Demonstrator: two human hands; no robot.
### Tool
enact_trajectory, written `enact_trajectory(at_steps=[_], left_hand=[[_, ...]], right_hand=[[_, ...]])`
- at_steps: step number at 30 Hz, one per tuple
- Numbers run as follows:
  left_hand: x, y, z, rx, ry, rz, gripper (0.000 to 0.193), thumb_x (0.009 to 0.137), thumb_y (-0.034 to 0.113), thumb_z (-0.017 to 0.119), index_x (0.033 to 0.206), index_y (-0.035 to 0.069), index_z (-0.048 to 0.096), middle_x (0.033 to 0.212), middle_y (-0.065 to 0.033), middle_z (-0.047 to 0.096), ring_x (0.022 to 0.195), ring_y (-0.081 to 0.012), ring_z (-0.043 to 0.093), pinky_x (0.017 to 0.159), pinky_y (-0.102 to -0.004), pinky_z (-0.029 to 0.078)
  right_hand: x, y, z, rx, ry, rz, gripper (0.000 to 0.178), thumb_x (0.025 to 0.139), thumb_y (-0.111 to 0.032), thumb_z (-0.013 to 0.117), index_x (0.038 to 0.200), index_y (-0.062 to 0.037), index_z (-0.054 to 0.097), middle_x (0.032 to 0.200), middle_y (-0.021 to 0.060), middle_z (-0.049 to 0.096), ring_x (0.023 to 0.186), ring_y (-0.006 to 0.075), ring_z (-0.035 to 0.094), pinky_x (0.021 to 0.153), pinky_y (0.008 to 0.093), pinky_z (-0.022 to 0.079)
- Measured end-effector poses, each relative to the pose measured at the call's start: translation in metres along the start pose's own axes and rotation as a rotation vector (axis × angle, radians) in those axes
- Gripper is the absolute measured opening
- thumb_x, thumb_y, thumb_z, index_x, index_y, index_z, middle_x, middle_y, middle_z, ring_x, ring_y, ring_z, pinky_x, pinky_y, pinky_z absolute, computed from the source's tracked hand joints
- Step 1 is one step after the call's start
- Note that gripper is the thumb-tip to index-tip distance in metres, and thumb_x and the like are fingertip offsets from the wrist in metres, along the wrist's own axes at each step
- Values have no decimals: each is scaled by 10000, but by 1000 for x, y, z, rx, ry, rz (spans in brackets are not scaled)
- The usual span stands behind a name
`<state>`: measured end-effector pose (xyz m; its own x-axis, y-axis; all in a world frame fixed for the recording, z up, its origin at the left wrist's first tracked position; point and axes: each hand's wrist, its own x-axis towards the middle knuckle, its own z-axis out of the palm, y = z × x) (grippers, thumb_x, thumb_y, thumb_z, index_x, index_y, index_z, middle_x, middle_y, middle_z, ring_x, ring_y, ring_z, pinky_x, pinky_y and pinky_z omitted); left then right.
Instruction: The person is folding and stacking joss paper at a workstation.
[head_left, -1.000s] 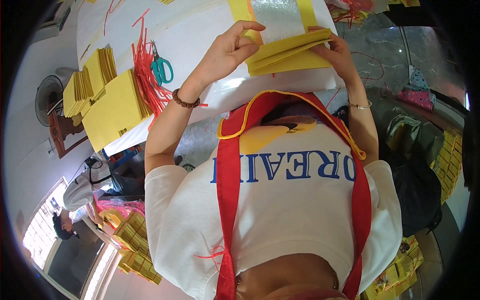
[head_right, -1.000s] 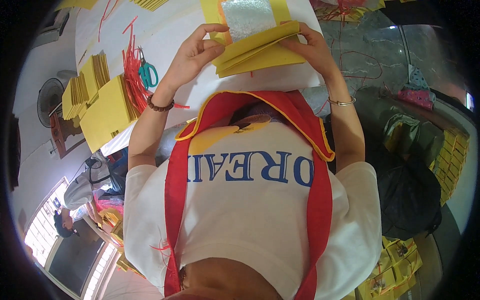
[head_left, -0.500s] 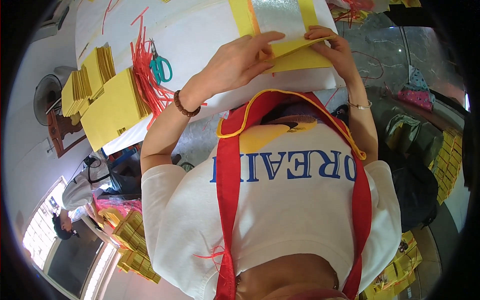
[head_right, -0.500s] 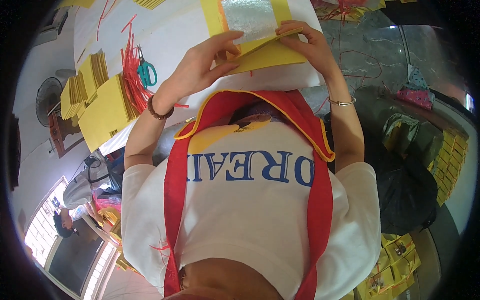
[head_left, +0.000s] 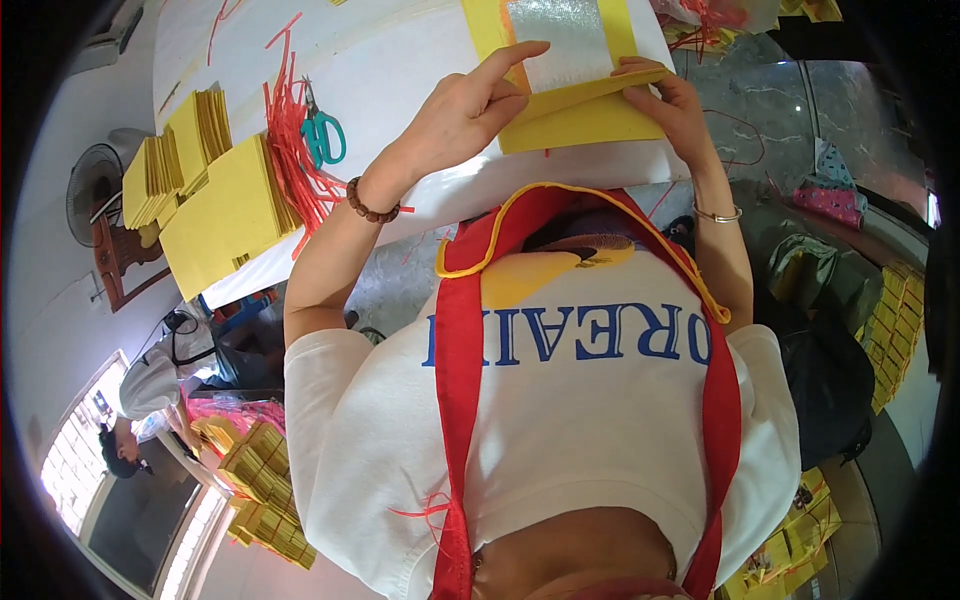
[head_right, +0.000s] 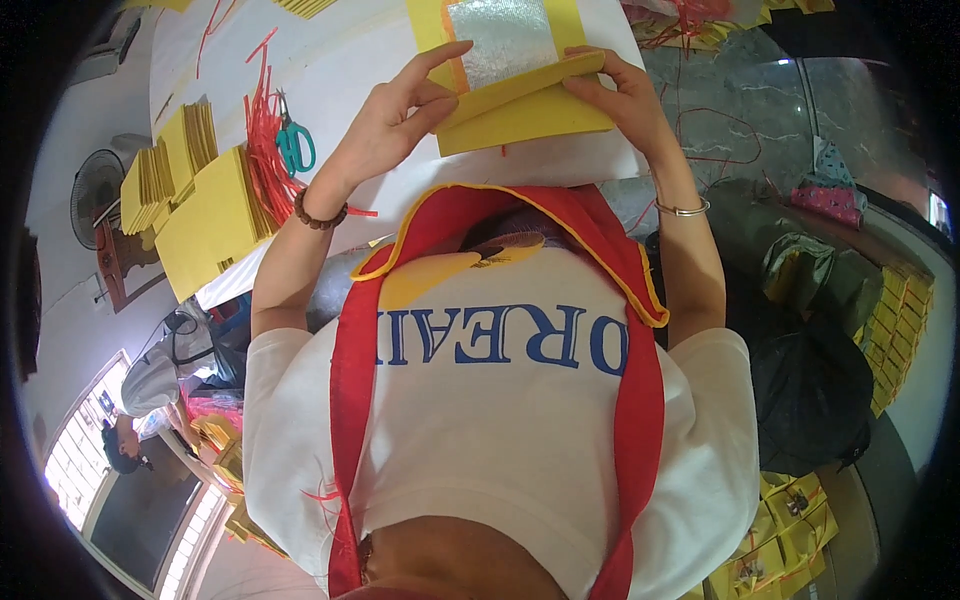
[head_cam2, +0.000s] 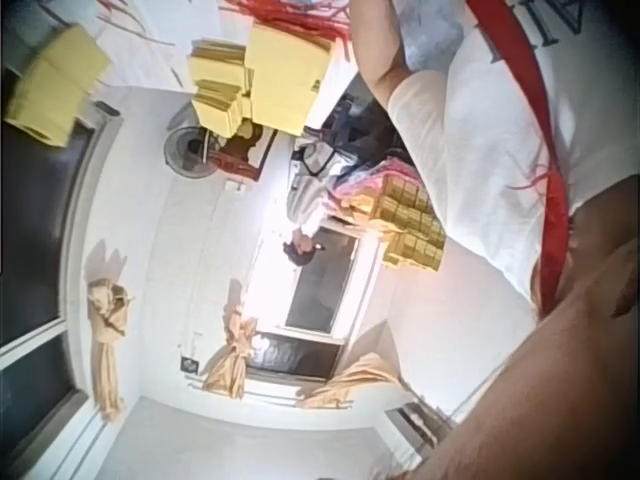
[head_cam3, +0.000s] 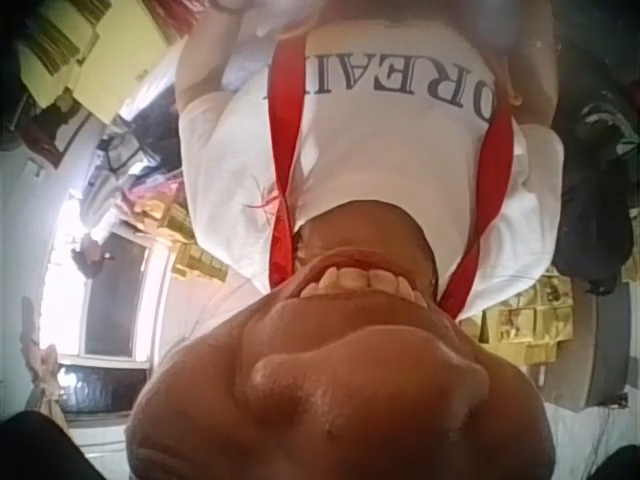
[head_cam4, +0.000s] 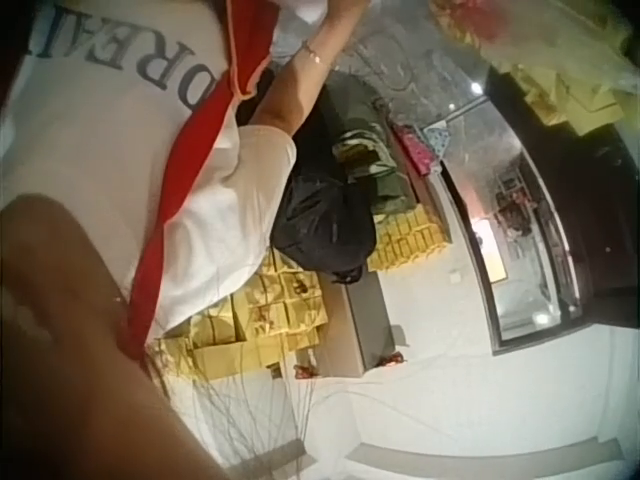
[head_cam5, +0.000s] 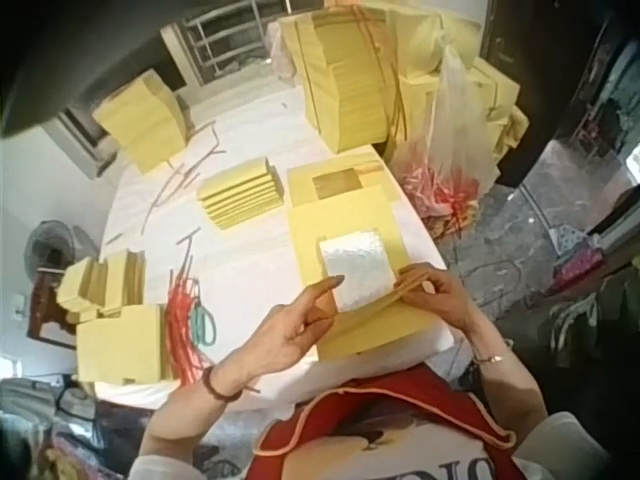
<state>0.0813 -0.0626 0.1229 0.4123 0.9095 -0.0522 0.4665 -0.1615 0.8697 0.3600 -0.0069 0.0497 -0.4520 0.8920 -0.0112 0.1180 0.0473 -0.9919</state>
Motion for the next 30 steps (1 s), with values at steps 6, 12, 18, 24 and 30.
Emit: enact_trajectory(at_steps=[6, 12, 18, 24, 30], left_hand=[[2, 3, -3, 22, -45, -35, 639, 845, 47, 502, 1421, 178, 256, 728, -99, 637, 671, -174, 589, 753, -301, 458], [4, 2, -5, 27, -64, -47, 674, 836, 35, 497, 1435, 161, 216, 636, -45, 543, 582, -114, 446, 614, -252, 417], [7, -7, -5, -130, -51, -50, 683, 842, 36, 495, 1441, 145, 188, 619, 1, 480, 582, -83, 417, 582, -226, 380], [4, 1, -6, -59, -52, -30, 626, 839, 39, 493, 1416, 145, 273, 622, -16, 491, 596, -91, 426, 600, -222, 377], [0, -3, 4, 353, 4, 541, 442, 800, 145, 615, 1234, 168, 536, 937, -90, 618, 760, -217, 568, 688, -304, 461]], right_hand=[[0, -5, 3, 25, 1, 48, 368, 807, -102, 660, 1160, -44, 569, 1091, 6, 589, 994, 87, 526, 866, 237, 432], [0, -3, 0, -43, -21, -32, 406, 772, -38, 661, 1166, -53, 565, 1099, -4, 579, 1017, 101, 522, 901, 245, 412], [-1, 8, -6, -13, -71, -17, 459, 778, 1, 618, 1226, -42, 523, 1197, 32, 556, 1080, 133, 514, 915, 264, 415], [0, -2, -2, 116, -26, 161, 324, 847, -44, 573, 1170, -26, 561, 1113, 44, 590, 1046, 128, 523, 894, 259, 424], [3, -5, -1, 57, -13, 90, 205, 871, -103, 565, 1051, -24, 624, 1134, 43, 569, 1034, 119, 523, 884, 247, 423]])
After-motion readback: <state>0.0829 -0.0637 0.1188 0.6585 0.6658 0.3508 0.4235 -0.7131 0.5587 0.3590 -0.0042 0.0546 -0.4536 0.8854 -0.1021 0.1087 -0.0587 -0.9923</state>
